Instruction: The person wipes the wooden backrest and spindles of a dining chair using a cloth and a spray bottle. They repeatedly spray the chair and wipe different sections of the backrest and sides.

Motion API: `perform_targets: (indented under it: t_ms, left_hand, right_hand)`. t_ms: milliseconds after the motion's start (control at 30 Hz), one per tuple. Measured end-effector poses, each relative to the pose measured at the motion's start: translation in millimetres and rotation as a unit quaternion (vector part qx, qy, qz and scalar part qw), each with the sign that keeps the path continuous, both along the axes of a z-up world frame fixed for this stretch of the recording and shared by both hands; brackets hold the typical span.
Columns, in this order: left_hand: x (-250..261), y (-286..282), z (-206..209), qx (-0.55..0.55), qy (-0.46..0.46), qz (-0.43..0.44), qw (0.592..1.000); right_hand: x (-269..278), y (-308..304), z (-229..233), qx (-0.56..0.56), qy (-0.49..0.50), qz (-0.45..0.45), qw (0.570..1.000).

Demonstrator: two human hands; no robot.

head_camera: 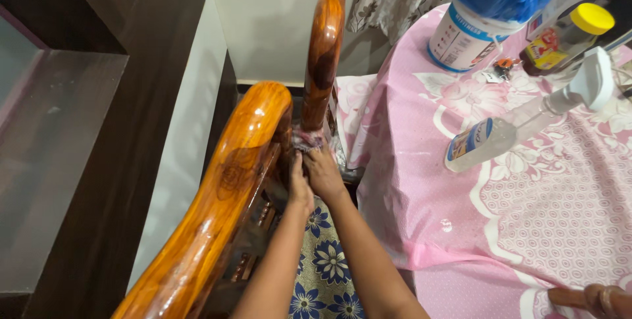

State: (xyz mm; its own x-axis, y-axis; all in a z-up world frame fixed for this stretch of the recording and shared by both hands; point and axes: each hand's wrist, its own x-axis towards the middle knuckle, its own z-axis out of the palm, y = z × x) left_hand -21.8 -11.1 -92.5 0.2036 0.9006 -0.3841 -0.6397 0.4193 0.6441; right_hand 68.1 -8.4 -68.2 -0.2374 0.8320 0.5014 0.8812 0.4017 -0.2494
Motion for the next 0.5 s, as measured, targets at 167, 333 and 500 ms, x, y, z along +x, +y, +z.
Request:
perform_targets:
  t_ms: [167, 333, 500]
  left_hand:
    - [-15.0, -25.1, 0.4, -0.028, 0.141, -0.064, 0.988]
    - [-7.6, -23.5, 53.9, -0.023, 0.185, -0.096, 0.978]
    - [21.4, -32.1, 108.3, 0.282, 0.500, 0.124, 0.810]
  right_hand:
    - [0.3, -22.1, -27.0, -0.161, 0.128, 0.019, 0.978]
    - [18.1, -31.0, 35.1, -0.121, 0.431, 0.005, 0.894]
    - [35.8, -20.2, 87.5, -0.039, 0.527, 0.007, 0.849]
